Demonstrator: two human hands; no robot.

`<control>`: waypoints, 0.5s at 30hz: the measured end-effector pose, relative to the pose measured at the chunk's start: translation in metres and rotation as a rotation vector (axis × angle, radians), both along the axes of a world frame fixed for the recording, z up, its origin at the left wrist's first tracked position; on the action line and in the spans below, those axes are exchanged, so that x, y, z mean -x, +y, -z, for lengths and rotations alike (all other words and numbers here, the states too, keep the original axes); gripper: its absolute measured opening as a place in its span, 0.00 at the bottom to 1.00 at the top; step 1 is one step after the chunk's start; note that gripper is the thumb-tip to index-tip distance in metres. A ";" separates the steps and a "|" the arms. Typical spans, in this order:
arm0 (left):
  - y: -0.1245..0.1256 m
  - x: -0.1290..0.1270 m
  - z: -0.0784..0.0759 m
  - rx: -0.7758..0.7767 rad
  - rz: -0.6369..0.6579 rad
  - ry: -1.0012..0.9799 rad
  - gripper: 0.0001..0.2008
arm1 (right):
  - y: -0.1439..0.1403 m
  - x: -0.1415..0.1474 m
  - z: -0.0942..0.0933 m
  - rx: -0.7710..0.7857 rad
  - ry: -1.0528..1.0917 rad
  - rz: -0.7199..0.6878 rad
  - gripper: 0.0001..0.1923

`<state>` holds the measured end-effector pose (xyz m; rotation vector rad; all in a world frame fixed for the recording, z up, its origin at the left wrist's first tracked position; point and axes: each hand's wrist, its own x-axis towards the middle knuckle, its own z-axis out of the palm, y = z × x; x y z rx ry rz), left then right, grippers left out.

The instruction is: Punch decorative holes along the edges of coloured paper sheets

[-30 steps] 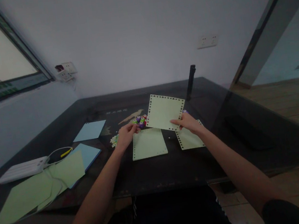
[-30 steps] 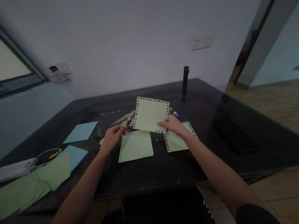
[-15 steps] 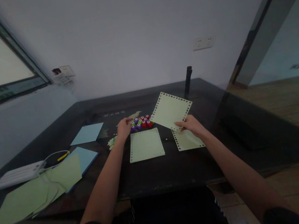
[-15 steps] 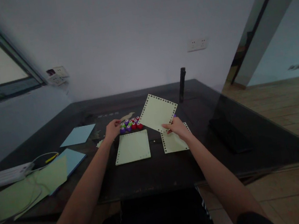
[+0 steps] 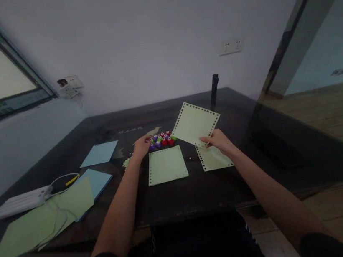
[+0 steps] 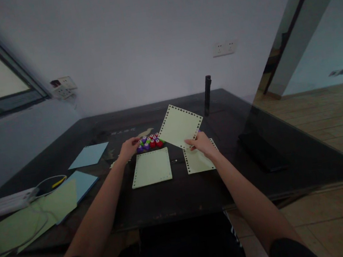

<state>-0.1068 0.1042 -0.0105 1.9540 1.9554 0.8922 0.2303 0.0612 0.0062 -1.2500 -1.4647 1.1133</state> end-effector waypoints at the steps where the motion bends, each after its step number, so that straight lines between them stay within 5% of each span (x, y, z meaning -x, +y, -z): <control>1: 0.002 0.001 0.001 0.011 -0.001 -0.002 0.14 | 0.000 0.000 0.000 -0.004 -0.003 -0.002 0.15; 15: 0.028 0.011 -0.017 0.309 -0.047 0.050 0.16 | -0.001 0.002 0.000 0.001 0.035 0.011 0.14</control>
